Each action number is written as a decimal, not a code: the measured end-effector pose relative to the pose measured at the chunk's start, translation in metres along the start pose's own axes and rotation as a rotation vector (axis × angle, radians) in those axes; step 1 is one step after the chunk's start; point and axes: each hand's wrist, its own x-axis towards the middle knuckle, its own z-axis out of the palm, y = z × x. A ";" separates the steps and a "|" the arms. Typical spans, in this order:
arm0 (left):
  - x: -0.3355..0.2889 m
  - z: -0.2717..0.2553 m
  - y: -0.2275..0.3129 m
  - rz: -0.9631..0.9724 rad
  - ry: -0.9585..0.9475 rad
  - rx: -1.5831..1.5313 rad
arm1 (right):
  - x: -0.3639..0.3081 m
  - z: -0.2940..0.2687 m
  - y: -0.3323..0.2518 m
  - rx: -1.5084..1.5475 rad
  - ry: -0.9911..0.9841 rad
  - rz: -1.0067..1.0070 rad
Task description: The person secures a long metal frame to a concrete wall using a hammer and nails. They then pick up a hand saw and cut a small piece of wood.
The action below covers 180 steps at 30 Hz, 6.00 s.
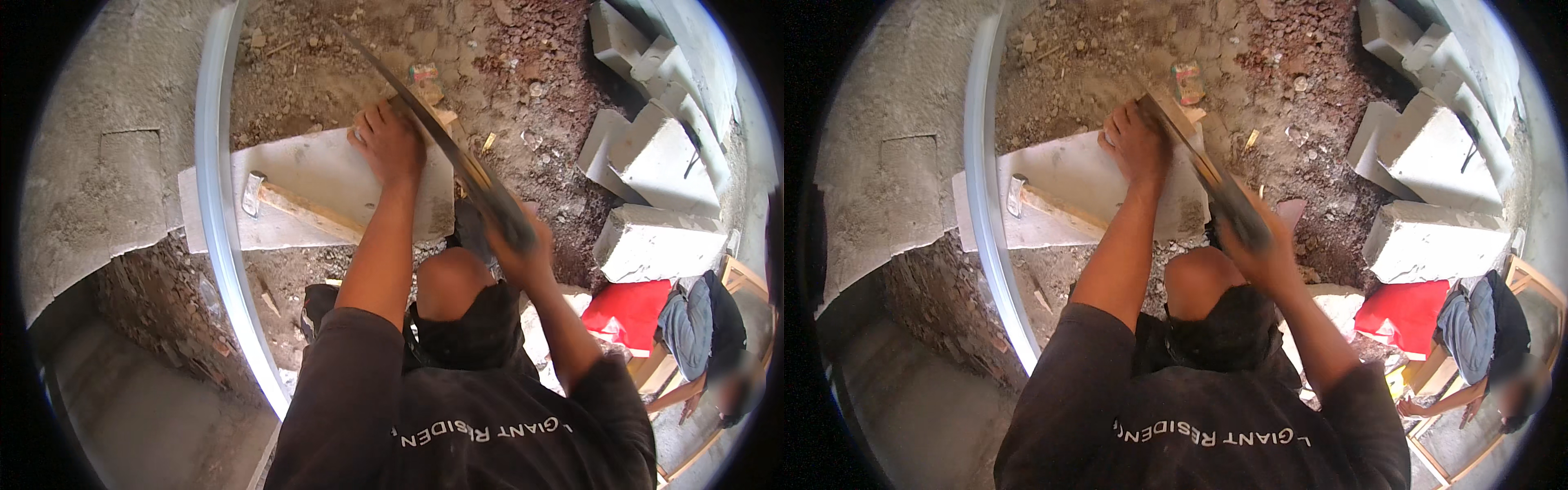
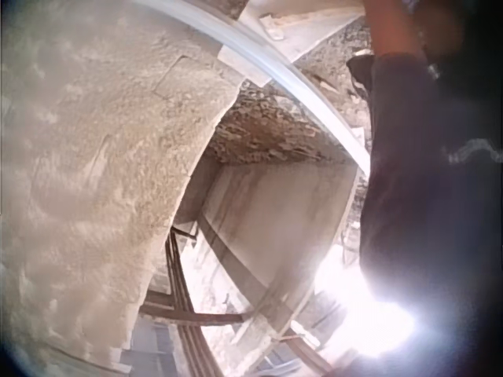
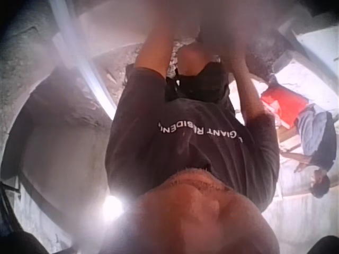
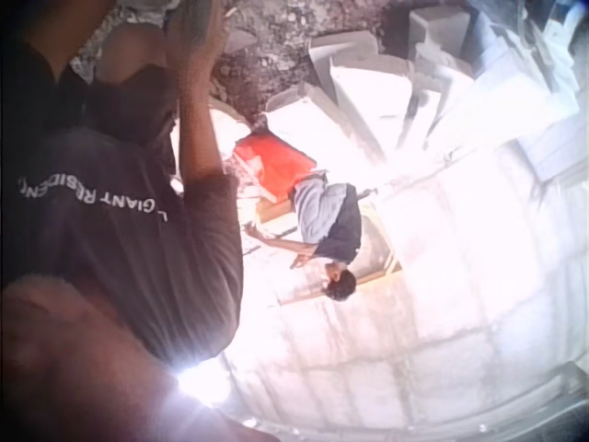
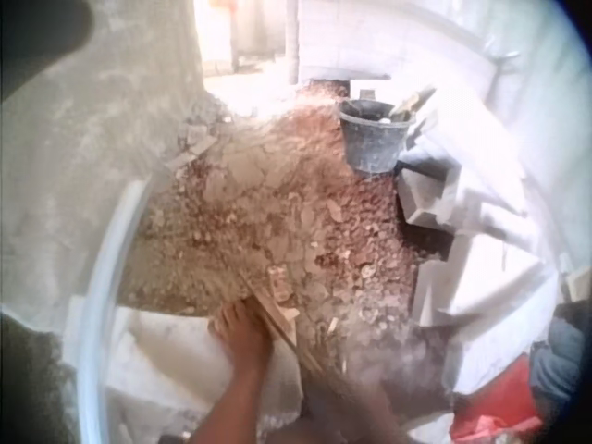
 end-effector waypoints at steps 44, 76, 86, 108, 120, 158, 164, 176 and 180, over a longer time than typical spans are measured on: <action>0.004 0.009 -0.005 -0.076 -0.123 -0.089 | 0.054 0.010 -0.026 0.168 0.035 0.077; 0.000 0.006 -0.011 -0.042 -0.046 -0.013 | -0.127 -0.055 0.010 -0.105 -0.065 0.148; 0.000 0.008 -0.011 -0.081 -0.069 -0.057 | -0.016 -0.001 0.011 0.062 -0.020 0.132; 0.005 0.009 -0.003 -0.040 -0.104 -0.064 | 0.038 0.017 0.001 0.286 0.072 0.012; 0.005 0.010 -0.001 0.012 -0.043 -0.022 | 0.001 0.012 0.022 0.054 0.072 -0.078; -0.002 0.009 0.000 0.045 0.034 -0.008 | -0.165 -0.053 0.024 -0.047 0.029 0.149; 0.008 0.018 -0.001 -0.047 -0.046 -0.010 | -0.021 0.000 0.041 0.045 0.088 0.082; 0.012 0.021 -0.010 0.008 -0.030 0.013 | -0.012 -0.019 -0.004 0.177 0.035 0.008; 0.014 0.016 -0.015 0.013 -0.051 0.005 | -0.120 -0.067 0.029 0.004 -0.023 0.122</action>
